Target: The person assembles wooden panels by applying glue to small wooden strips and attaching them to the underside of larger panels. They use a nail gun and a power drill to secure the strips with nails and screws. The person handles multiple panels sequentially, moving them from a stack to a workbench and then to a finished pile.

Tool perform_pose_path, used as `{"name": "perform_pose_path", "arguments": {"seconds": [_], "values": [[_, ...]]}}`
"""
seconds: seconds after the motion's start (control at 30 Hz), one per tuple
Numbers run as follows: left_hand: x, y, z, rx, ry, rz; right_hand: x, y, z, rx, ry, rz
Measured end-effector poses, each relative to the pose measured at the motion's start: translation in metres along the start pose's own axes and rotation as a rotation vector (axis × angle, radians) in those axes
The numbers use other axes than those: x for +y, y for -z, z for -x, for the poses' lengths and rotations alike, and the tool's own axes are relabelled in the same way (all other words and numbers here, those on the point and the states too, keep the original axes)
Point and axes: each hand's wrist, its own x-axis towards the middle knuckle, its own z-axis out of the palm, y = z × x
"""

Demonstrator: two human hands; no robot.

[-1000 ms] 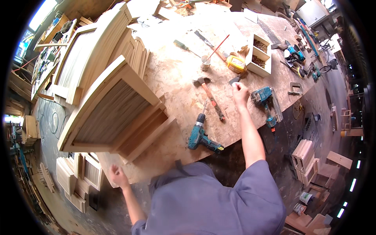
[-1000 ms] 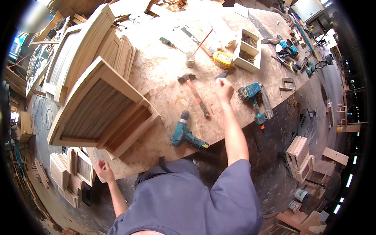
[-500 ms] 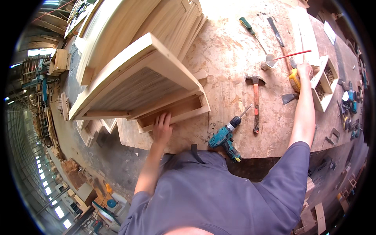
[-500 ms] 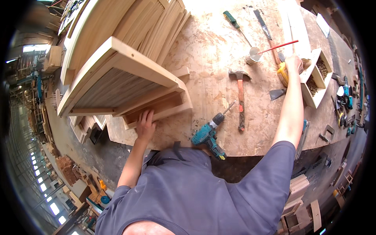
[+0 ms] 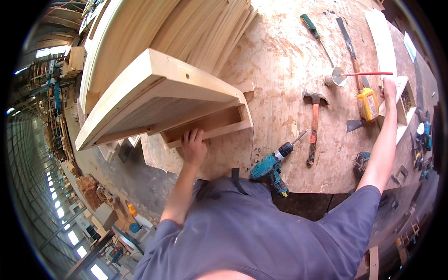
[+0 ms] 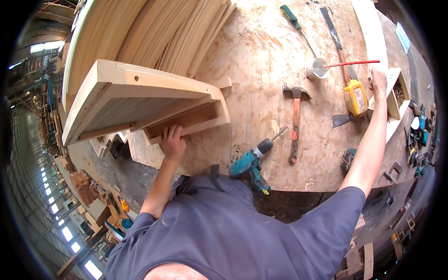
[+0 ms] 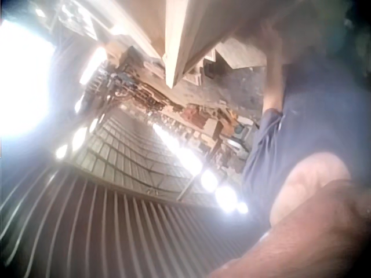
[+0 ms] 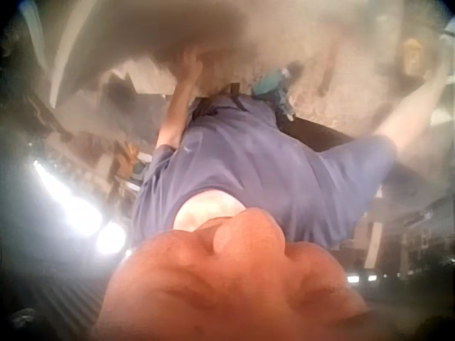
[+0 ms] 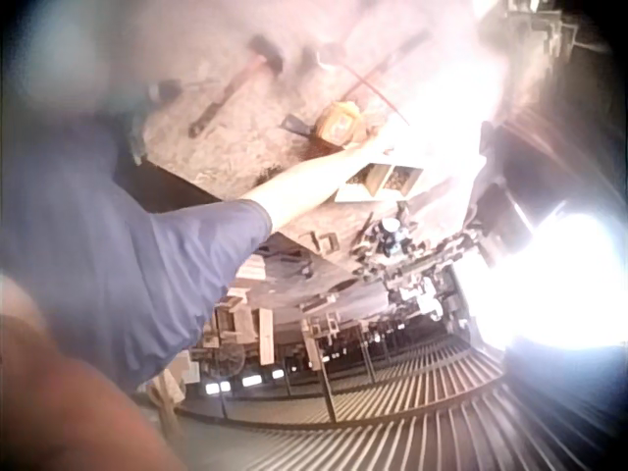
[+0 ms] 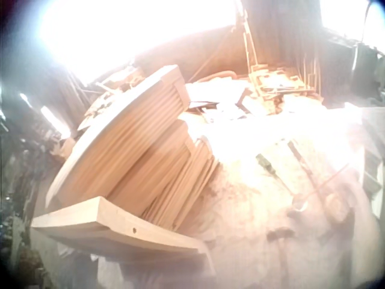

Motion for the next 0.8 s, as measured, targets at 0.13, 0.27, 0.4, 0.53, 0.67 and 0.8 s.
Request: {"name": "perform_pose_path", "arguments": {"seconds": [0.13, 0.27, 0.4, 0.53, 0.67, 0.8], "values": [[-0.012, 0.0, -0.003, -0.004, -0.01, 0.041, -0.007, 0.059, 0.05, -0.286, -0.116, -0.825], [-0.025, 0.0, 0.001, 0.056, -0.037, 0.135, -0.009, 0.113, 0.157, -0.174, -0.031, -0.989], [-0.039, 0.001, 0.007, -0.011, 0.016, 0.212, -0.039, 0.135, 0.312, 0.096, 0.147, -1.093], [-0.022, 0.022, 0.012, 0.019, -0.047, 0.428, -0.022, 0.078, 0.446, -0.041, 0.208, -1.084], [0.029, 0.081, -0.001, -0.184, -0.08, 1.021, -0.081, -0.054, 0.584, -0.356, 0.264, -1.127], [0.102, 0.124, -0.004, -0.617, -0.105, 1.689, -0.091, -0.114, 0.649, -0.831, 0.062, -1.503]]}}
